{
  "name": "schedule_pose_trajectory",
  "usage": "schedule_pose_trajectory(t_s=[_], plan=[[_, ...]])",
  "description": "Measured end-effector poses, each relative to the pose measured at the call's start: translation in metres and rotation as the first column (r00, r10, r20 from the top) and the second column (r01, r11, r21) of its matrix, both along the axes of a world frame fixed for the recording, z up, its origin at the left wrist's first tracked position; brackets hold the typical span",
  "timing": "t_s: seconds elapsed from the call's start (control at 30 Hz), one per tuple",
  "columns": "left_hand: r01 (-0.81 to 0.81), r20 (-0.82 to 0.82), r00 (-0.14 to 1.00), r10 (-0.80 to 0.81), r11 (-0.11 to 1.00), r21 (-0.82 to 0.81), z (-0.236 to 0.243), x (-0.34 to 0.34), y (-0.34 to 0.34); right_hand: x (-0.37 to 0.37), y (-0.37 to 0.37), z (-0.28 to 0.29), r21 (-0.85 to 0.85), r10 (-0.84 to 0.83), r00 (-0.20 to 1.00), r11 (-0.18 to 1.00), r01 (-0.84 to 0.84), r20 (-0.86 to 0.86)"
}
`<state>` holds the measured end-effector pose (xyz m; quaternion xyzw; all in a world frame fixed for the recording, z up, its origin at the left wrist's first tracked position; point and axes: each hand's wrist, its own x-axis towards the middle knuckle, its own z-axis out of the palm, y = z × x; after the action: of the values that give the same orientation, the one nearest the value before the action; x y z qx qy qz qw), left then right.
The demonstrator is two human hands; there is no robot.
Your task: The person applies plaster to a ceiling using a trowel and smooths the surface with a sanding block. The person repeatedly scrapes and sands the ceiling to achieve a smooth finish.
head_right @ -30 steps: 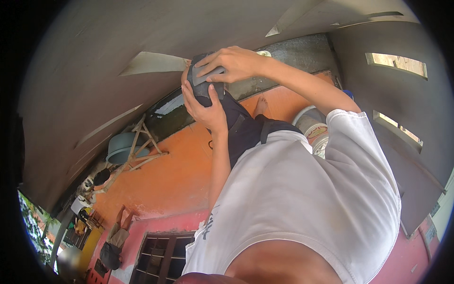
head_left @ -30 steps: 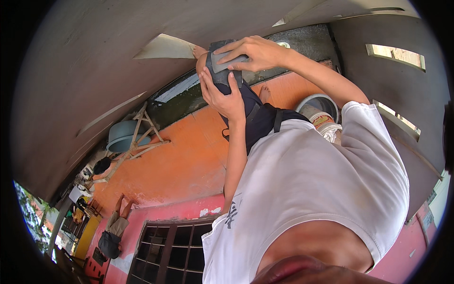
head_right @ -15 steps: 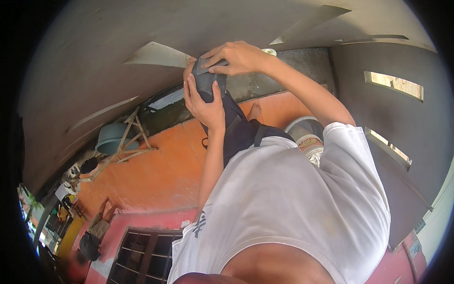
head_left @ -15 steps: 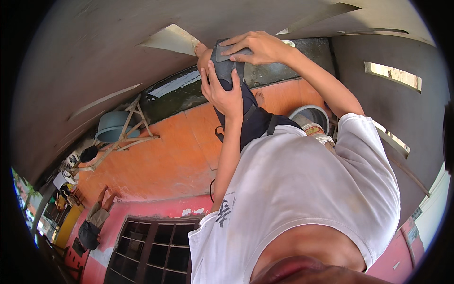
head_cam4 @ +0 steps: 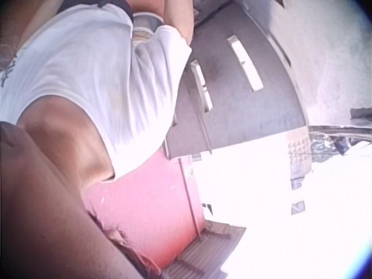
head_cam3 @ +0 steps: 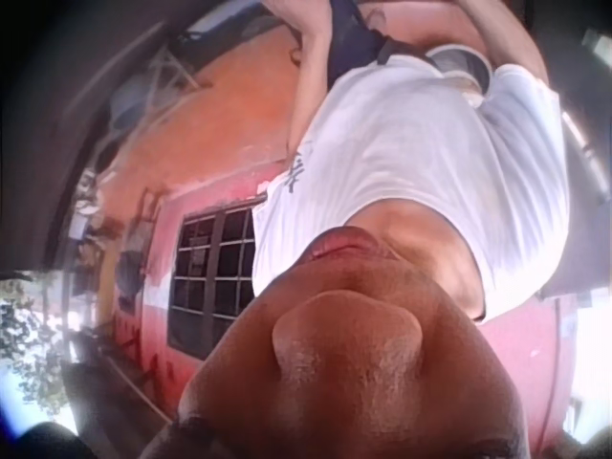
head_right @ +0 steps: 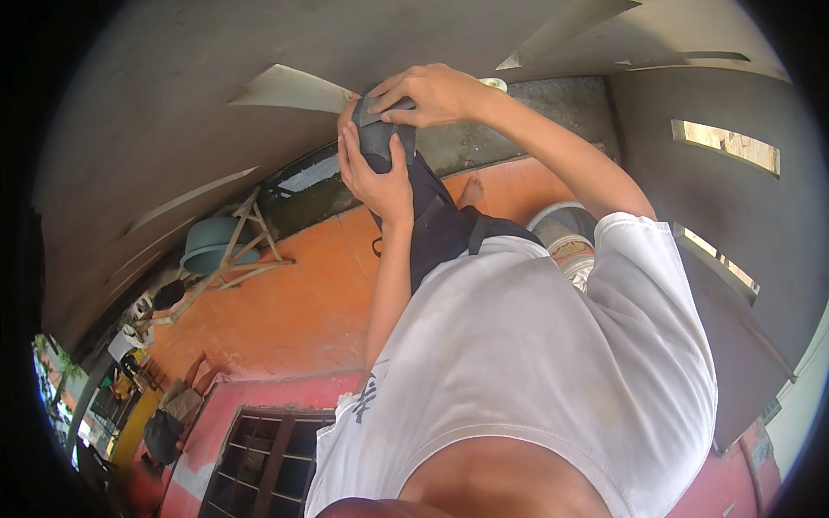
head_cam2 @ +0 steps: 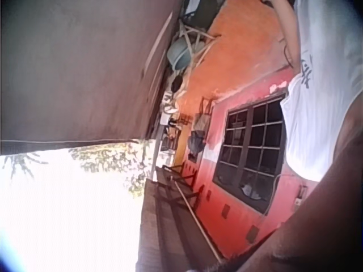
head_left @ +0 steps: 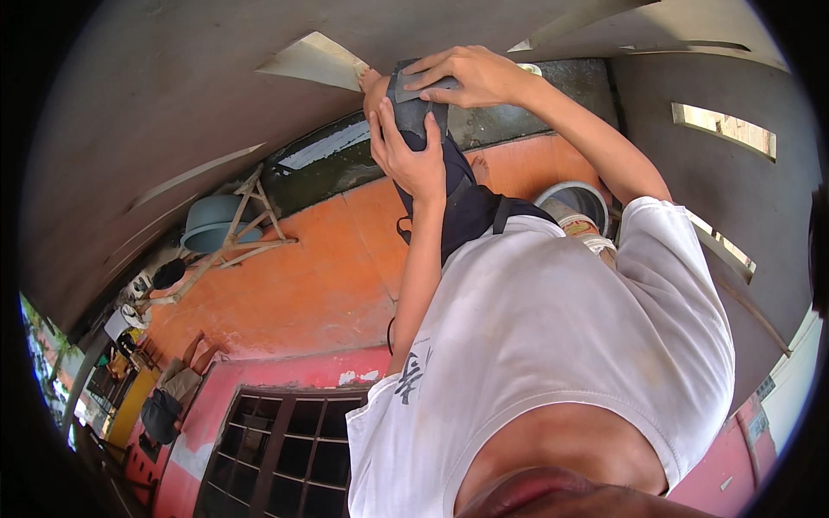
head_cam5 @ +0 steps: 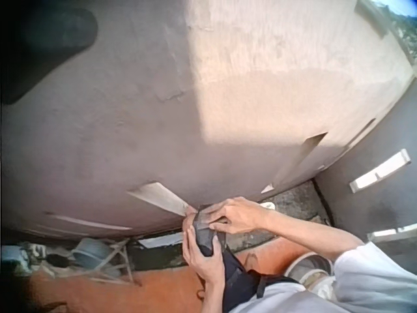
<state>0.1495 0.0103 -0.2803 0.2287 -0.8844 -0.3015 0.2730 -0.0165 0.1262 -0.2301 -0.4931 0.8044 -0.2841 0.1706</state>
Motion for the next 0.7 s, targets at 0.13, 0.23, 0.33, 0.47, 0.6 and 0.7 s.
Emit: schedule_pose_trajectory(t_s=[0.13,0.23,0.33,0.47,0.6,0.7], plan=[[0.009,0.015,1.0,-0.009,1.0,-0.009,0.003,-0.001,0.003,-0.017,0.0,-0.007,0.065,-0.118,0.99,0.991,0.113,0.073],[0.011,0.003,1.0,-0.011,1.0,0.018,0.002,0.001,0.006,-0.004,0.004,-0.011,-0.012,-0.057,0.997,0.998,0.057,0.046],[0.016,0.024,1.0,-0.016,0.999,-0.027,0.004,0.005,0.007,-0.003,0.003,-0.002,0.065,-0.1,0.993,0.993,0.096,0.057],[0.014,-0.002,1.0,-0.014,1.0,0.001,0.0,0.003,0.012,-0.008,0.005,-0.002,0.117,-0.119,0.99,0.987,0.11,0.077],[0.012,0.003,1.0,-0.012,1.0,-0.011,-0.003,0.009,0.013,0.001,0.012,0.005,0.06,-0.062,0.998,0.996,0.06,0.034],[0.015,0.022,1.0,-0.015,1.0,-0.014,-0.003,0.01,0.017,-0.004,0.016,-0.011,0.108,-0.136,0.99,0.985,0.138,-0.017]])
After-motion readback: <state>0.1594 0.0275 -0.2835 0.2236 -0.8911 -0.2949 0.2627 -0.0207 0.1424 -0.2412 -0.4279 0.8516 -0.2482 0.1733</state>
